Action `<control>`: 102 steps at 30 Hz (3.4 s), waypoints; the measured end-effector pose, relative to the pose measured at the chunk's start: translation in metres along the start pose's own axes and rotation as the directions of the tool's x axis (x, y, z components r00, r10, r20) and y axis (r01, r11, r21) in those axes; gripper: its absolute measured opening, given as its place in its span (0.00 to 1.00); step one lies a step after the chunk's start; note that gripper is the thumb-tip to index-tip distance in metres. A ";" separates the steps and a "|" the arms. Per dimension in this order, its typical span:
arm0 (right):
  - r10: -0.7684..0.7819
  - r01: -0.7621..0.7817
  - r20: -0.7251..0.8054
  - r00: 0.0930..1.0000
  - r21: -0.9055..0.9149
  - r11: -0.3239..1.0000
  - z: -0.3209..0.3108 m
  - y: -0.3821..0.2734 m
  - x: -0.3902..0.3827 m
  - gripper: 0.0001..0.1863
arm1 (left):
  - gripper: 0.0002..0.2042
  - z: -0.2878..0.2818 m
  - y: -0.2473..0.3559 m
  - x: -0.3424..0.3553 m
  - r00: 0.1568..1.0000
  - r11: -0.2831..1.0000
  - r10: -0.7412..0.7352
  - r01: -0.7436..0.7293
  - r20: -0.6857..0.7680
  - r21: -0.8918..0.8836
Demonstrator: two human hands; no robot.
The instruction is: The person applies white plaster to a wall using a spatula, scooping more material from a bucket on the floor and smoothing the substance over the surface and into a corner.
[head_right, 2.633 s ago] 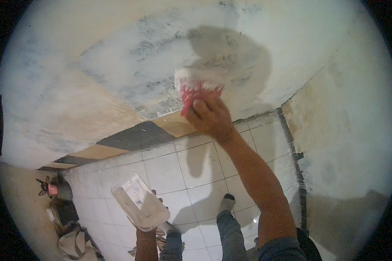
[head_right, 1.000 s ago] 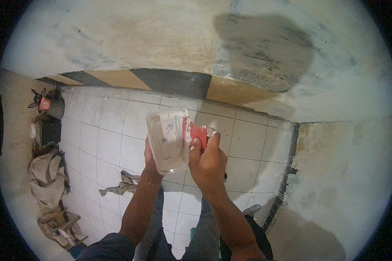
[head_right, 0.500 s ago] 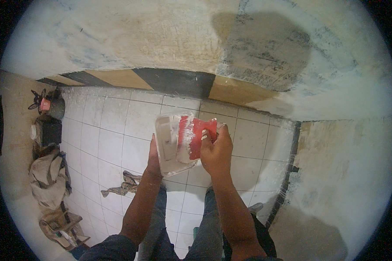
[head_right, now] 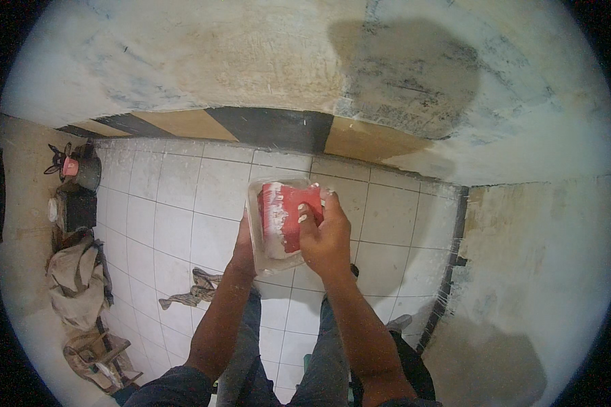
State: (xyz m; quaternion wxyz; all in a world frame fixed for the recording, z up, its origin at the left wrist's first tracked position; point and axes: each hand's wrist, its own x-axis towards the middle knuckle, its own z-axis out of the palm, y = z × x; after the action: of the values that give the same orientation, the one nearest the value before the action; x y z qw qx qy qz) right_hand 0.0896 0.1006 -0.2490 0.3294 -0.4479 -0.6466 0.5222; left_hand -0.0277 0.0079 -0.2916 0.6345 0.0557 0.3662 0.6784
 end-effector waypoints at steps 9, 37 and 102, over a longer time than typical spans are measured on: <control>0.064 -0.075 -0.103 0.993 -0.112 0.991 -0.015 0.005 -0.003 0.15 | 0.32 -0.012 0.006 -0.001 0.995 0.976 0.040 -0.021 0.088 -0.216; 0.048 -0.059 0.115 0.992 0.097 0.994 -0.016 -0.004 0.009 0.15 | 0.32 -0.010 0.000 0.009 0.996 0.990 0.032 -0.042 0.079 0.135; -0.066 0.022 -0.095 0.993 -0.400 0.916 0.010 -0.023 -0.013 0.13 | 0.33 0.010 -0.027 0.027 0.996 0.996 0.071 -0.073 -0.050 -0.052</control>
State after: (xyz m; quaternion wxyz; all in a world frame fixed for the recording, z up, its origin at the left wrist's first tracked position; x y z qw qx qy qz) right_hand 0.0805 0.0834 -0.2282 0.2770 -0.5180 -0.7308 0.3477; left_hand -0.0048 0.0343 -0.3100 0.6020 0.0355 0.3607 0.7115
